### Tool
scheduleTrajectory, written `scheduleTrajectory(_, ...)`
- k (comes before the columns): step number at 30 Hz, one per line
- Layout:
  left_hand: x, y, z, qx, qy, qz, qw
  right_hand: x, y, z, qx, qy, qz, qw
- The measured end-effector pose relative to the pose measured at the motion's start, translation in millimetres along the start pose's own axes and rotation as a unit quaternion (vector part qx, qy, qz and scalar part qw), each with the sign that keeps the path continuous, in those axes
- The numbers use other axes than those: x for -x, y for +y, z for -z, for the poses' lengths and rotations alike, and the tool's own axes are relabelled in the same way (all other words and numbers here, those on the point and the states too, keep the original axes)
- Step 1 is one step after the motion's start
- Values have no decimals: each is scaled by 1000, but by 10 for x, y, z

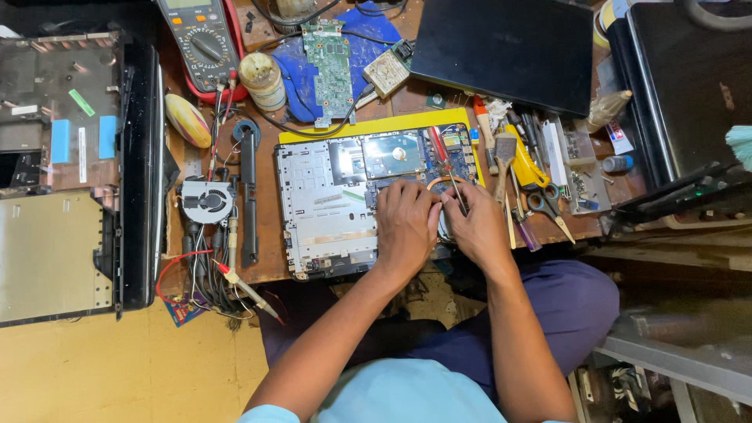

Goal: The person uses a screwdriver to remove screws from a laptop's internal components, including the fan and hard drive, then lifts the motherboard out of the chassis.

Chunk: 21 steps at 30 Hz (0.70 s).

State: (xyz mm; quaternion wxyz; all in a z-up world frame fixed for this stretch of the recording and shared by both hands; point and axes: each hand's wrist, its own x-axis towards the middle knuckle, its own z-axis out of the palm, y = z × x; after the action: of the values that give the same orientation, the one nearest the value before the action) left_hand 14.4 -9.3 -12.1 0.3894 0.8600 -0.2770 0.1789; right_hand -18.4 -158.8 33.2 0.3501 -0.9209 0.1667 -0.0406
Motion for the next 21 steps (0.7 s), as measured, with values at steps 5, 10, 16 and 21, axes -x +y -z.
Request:
scheduleTrajectory(5, -2, -21, -34, -1, 0, 8, 1000, -54, 54, -28, 10, -12, -6, 1000)
scheduleTrajectory(10, -9, -26, -41, -5, -10, 12, 1000, -42, 31, -16, 9, -21, -20, 1000)
scheduleTrajectory(16, -3, -5, -13, 35, -9, 31, 999, 1, 20, -23, -4, -24, -12, 1000)
scheduleTrajectory(21, -6, 28, 37, 41, -8, 40, 998, 64, 125, -120, -11, 35, 10, 999)
